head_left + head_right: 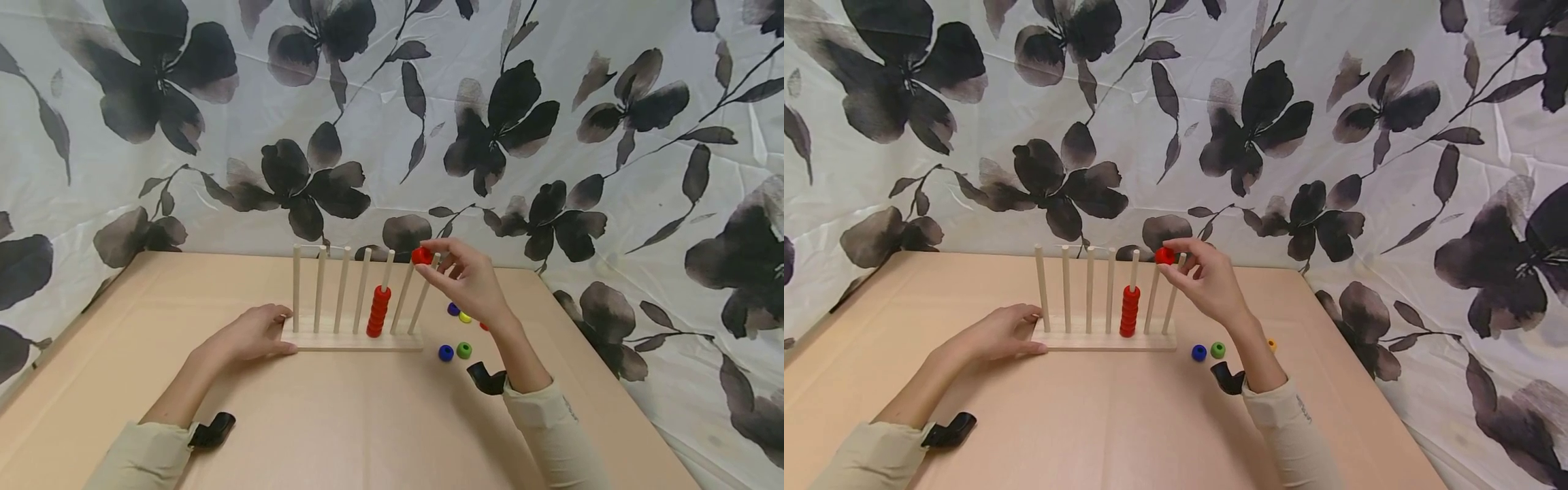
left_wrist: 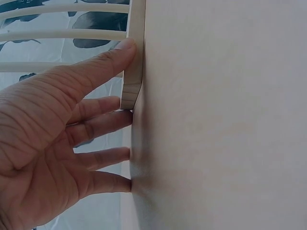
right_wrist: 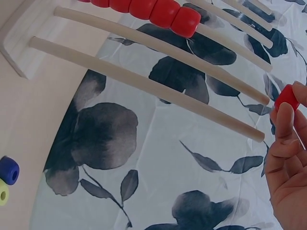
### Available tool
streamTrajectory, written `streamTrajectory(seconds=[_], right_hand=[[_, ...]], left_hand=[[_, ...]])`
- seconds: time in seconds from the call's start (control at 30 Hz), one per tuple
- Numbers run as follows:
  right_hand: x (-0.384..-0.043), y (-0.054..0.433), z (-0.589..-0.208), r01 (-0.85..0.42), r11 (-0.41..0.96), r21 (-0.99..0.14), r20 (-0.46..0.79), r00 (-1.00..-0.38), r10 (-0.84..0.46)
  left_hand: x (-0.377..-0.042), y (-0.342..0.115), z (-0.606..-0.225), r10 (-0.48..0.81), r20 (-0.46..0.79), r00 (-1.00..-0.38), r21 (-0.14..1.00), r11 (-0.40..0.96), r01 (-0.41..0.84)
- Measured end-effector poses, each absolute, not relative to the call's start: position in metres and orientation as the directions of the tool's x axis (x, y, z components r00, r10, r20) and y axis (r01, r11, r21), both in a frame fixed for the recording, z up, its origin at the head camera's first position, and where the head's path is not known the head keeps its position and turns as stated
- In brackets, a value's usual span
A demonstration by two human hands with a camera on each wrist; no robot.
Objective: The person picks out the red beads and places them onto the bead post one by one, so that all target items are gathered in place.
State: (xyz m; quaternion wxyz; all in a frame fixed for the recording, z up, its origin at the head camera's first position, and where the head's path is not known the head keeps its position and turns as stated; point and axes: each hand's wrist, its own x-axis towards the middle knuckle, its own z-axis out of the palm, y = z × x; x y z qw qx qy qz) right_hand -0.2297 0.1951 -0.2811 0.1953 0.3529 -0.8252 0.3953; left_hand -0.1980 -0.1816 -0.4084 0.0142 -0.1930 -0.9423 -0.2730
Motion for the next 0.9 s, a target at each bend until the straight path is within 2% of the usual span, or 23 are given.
streamTrajectory(seconds=[0.9], right_hand=[[-0.23, 0.182, -0.277, -0.745, 0.446, -0.496, 0.597, -0.666, -0.448]], left_hand=[[-0.197, -0.182, -0.408, 0.359, 0.134, -0.924, 0.501, 0.78, 0.376]])
